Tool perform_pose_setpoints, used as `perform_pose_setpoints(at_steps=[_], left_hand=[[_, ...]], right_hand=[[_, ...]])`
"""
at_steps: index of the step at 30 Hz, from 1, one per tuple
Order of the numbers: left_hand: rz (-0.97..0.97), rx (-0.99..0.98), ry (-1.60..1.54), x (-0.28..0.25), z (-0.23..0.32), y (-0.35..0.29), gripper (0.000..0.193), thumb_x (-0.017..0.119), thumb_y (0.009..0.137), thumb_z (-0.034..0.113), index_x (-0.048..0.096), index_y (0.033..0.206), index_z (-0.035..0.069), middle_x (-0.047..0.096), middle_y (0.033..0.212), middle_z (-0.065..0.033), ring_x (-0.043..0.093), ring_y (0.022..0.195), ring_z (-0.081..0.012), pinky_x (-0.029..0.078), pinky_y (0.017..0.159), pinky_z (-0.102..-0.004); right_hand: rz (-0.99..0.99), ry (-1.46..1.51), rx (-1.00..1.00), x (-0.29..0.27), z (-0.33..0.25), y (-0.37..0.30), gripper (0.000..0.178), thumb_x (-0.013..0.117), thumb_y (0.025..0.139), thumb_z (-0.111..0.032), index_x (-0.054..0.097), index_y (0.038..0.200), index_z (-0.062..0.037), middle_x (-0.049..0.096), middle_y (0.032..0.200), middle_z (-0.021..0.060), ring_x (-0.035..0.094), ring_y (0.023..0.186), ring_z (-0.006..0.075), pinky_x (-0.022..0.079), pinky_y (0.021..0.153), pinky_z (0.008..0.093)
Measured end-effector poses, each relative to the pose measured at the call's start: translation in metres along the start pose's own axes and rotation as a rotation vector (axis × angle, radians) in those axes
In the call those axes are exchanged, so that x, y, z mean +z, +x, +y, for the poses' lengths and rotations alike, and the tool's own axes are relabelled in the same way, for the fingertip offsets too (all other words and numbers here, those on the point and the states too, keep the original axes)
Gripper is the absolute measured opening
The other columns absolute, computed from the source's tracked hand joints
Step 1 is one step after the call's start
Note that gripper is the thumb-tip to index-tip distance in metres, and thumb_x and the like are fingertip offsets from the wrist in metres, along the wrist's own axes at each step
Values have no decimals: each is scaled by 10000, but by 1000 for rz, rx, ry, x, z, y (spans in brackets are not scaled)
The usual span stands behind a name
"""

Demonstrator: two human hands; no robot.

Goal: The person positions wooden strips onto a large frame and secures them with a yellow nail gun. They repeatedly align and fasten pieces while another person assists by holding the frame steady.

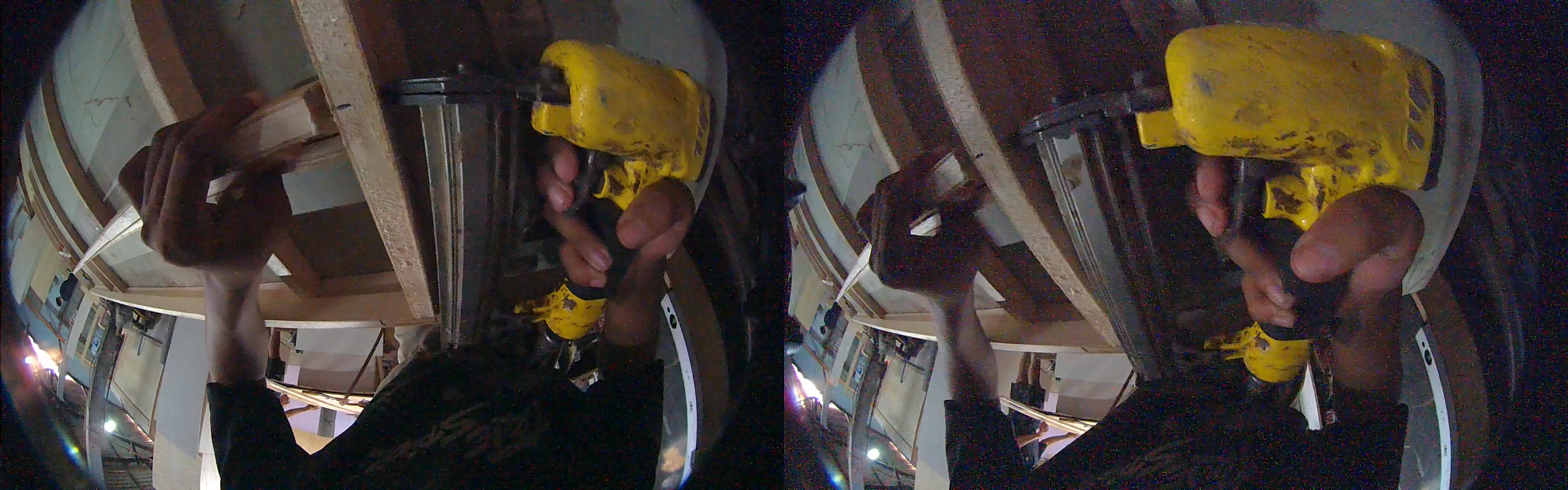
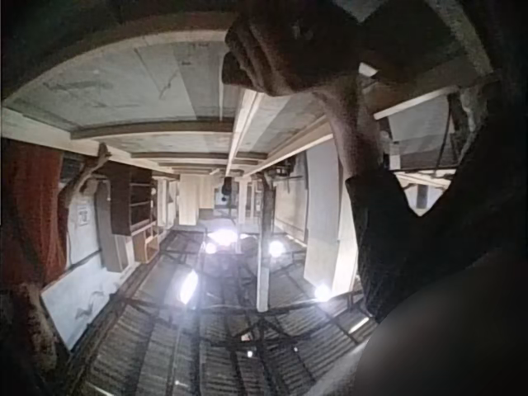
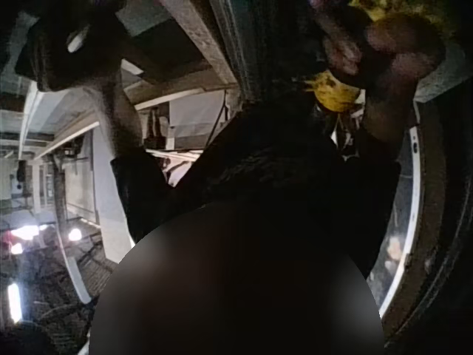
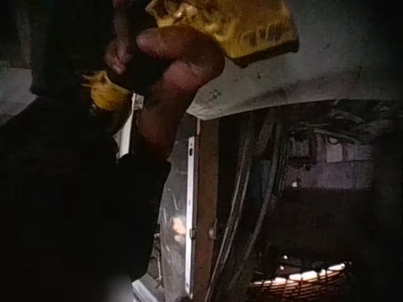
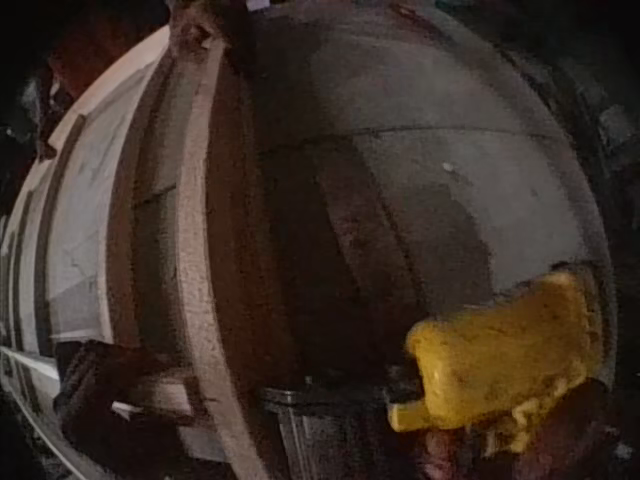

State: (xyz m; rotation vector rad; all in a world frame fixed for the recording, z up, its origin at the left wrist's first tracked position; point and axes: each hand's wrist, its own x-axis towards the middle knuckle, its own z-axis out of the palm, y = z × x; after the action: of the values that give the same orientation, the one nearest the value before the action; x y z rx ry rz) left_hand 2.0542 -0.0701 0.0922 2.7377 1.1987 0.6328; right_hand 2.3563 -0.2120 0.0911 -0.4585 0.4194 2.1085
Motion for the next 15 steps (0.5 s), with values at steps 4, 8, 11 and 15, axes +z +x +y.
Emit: perform_pose_setpoints(at_steps=[4, 8, 11, 15], left_hand=[[5, 22, 27, 0, -1, 1, 440, 894, 550, 197, 775, 974, 173, 726, 831, 14, 647, 712, -153, 484, 737, -298], [-15, -5, 68, -2, 1, -2, 418, 891, 551, 160, 777, 953, 158, 729, 826, 3, 647, 707, -152, 485, 734, -296], [-18, 11, 50, -3, -1, -1, 437, 889, 525, 128, 779, 947, 146, 731, 829, -1, 658, 726, -154, 489, 728, -300], [-46, 39, 31, -3, -4, 2, 456, 871, 520, 79, 779, 962, 143, 733, 835, 3, 673, 756, -158, 496, 717, -306]], right_hand=[[-42, -34, -5, -1, 0, 2, 640, 609, 664, 44, 363, 1253, 96, 470, 1166, 258, 609, 694, 296, 541, 555, 416], [-53, -37, -6, -2, -1, 3, 626, 619, 684, 51, 359, 1251, 96, 472, 1166, 250, 620, 714, 294, 549, 565, 408], [-94, -41, -7, -4, -1, 5, 623, 621, 688, 61, 354, 1250, 92, 473, 1167, 246, 624, 727, 297, 552, 575, 409], [-112, -8, 19, -7, -1, 6, 623, 620, 691, 69, 355, 1255, 82, 474, 1164, 239, 628, 741, 303, 550, 582, 411]])
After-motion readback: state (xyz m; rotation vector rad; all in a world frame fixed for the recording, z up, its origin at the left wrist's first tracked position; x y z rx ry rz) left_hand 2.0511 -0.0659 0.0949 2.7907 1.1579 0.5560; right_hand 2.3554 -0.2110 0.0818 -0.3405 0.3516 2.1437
